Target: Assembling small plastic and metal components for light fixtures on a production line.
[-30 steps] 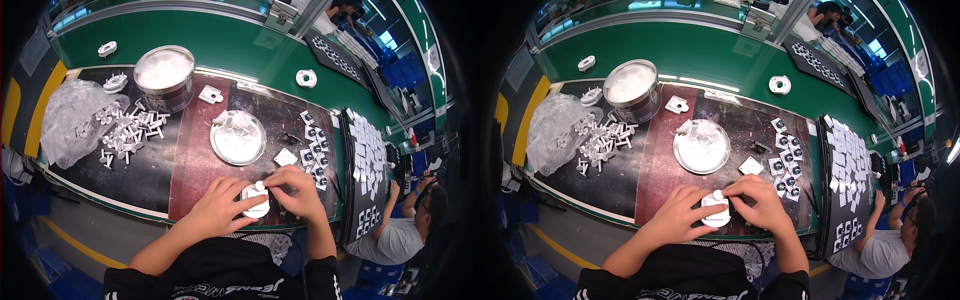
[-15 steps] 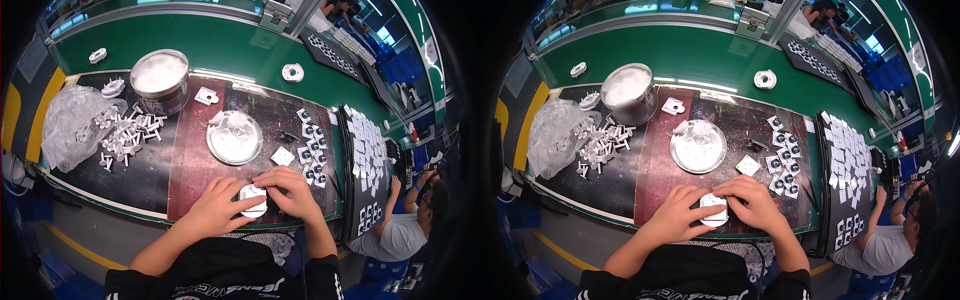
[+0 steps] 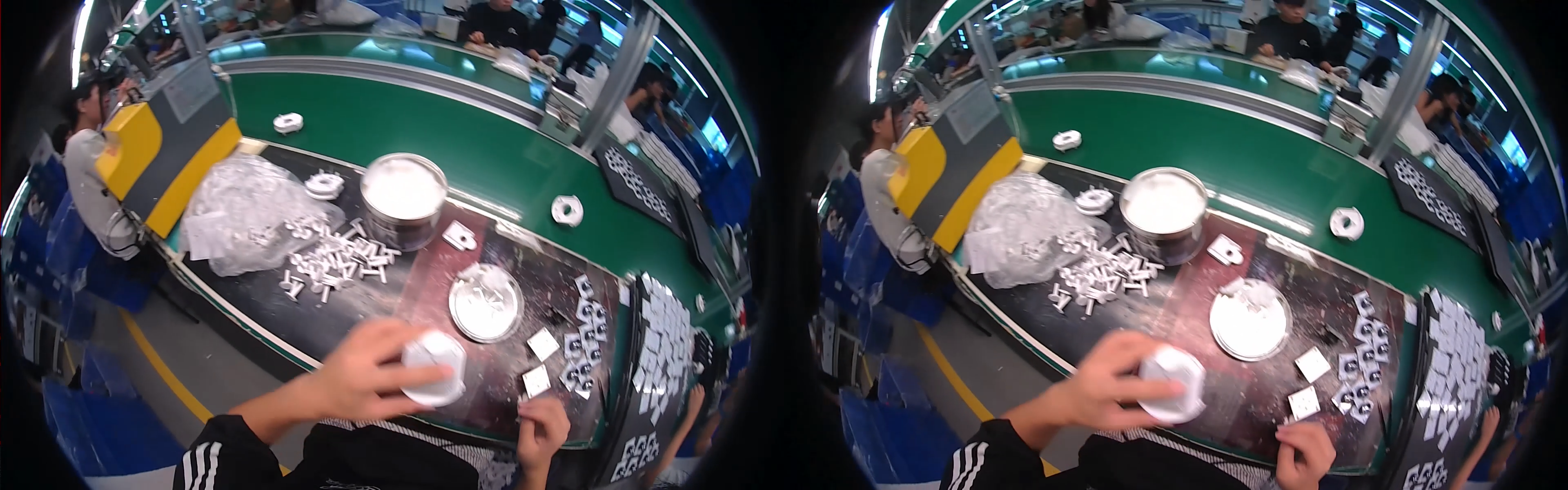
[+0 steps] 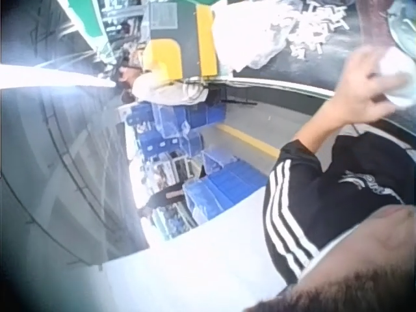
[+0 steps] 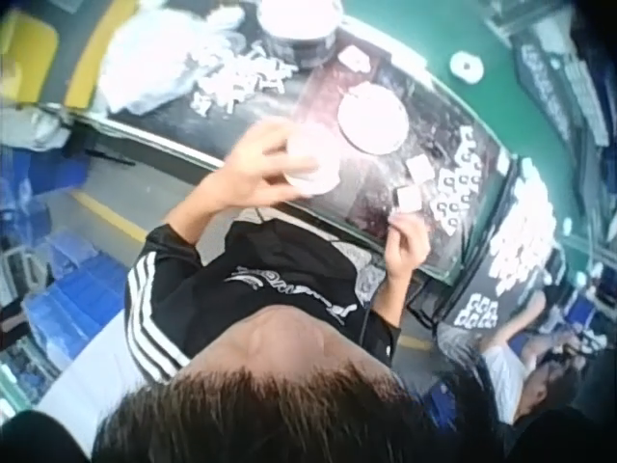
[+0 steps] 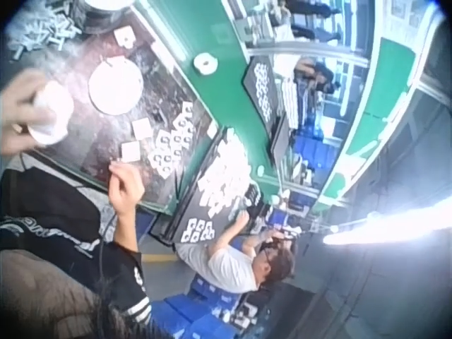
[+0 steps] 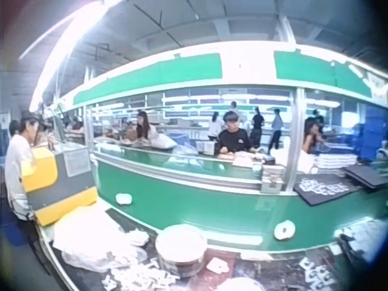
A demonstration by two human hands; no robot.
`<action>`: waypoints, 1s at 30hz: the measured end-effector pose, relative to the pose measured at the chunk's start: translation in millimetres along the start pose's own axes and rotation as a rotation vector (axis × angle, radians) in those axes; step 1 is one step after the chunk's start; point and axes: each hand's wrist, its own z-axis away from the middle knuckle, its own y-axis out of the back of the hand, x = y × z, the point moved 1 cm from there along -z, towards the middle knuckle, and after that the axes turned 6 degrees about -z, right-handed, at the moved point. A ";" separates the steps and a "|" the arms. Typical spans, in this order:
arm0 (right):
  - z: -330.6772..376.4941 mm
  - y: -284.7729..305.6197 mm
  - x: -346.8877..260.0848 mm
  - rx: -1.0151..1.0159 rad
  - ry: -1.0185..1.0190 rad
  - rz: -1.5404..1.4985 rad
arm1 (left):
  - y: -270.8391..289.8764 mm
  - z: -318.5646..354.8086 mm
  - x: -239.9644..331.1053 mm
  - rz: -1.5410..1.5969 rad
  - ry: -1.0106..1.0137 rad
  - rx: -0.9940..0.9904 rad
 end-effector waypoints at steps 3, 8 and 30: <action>7.8 1.1 3.5 -0.033 -0.046 -0.032 | 68.8 -15.1 -41.0 -0.197 0.095 0.194; -10.8 1.7 -3.1 -0.039 -0.101 -0.093 | 143.3 -84.2 -164.5 -0.580 0.094 0.283; -19.6 -5.9 8.3 -0.025 -0.147 -0.003 | 187.3 -124.2 -426.8 -0.558 0.225 0.207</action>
